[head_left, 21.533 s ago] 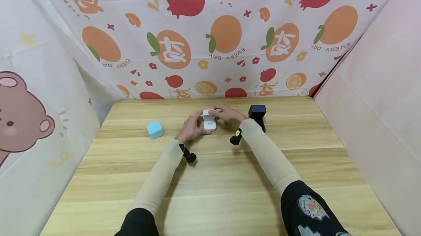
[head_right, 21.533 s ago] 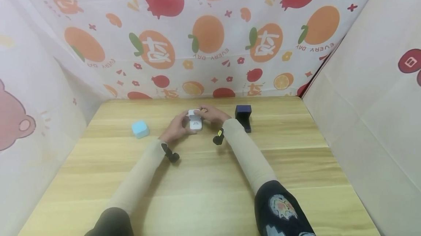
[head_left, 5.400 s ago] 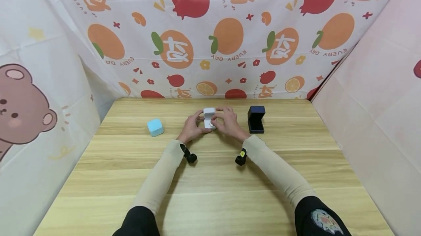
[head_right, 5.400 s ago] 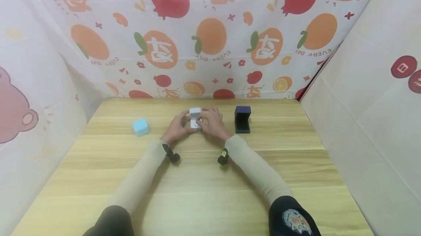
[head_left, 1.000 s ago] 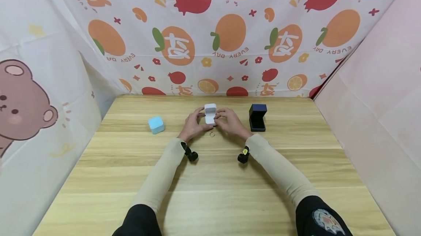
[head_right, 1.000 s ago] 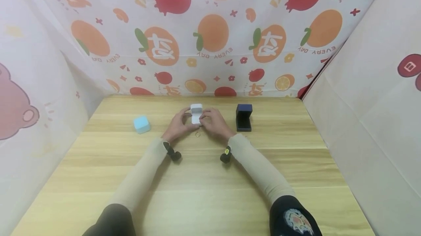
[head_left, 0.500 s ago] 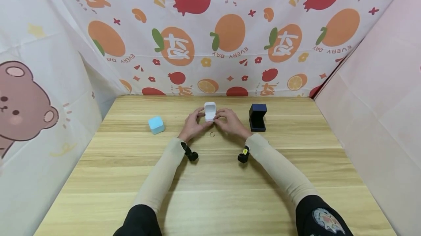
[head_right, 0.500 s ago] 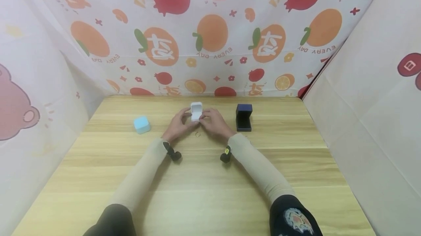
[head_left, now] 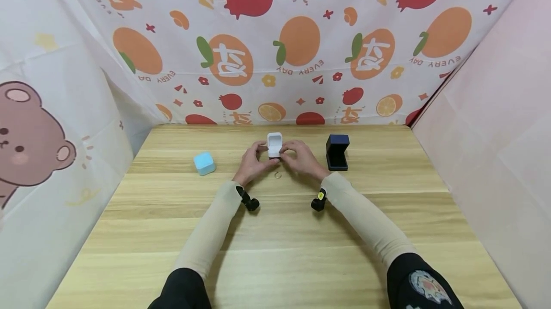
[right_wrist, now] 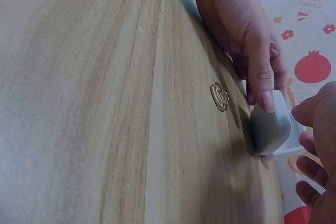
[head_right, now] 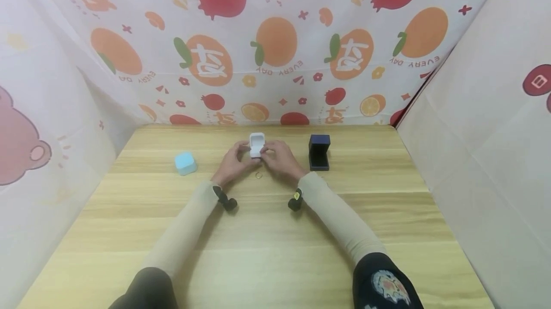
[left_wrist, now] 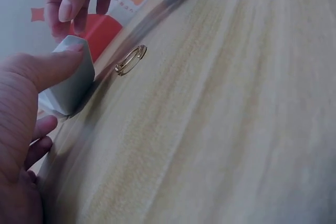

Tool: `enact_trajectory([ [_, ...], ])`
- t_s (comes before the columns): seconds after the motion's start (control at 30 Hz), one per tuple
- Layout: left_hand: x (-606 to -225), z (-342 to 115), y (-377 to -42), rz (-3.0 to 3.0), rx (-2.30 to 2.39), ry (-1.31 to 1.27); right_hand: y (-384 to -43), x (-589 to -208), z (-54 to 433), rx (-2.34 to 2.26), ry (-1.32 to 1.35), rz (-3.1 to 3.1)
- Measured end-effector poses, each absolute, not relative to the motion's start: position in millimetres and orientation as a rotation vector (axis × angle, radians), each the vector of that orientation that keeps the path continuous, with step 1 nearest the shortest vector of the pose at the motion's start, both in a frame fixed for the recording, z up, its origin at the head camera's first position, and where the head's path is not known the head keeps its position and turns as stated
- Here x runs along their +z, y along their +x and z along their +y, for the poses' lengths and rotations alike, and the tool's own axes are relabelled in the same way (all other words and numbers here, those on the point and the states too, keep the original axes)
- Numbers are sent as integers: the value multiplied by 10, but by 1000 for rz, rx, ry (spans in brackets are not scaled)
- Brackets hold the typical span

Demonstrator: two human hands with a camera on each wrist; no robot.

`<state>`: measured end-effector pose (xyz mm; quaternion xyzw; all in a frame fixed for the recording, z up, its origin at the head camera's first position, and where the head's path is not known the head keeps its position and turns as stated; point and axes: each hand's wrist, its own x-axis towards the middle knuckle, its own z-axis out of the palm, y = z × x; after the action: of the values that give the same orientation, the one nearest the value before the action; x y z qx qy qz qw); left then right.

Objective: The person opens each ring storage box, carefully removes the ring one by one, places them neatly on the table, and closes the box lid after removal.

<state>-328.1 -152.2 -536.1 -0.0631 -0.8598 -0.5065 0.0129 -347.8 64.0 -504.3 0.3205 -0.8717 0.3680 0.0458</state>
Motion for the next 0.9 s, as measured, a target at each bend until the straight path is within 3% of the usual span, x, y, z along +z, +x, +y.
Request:
enact_trajectory([
  [0.3, -5339, -1631, -3243, -2562, -1782, -134, -3478, -4911, 619, 1140, 992, -2652],
  [0.9, -5034, -2104, -3133, -2534, -1655, -126, -3534, -4706, 576, 1161, 984, -2617],
])
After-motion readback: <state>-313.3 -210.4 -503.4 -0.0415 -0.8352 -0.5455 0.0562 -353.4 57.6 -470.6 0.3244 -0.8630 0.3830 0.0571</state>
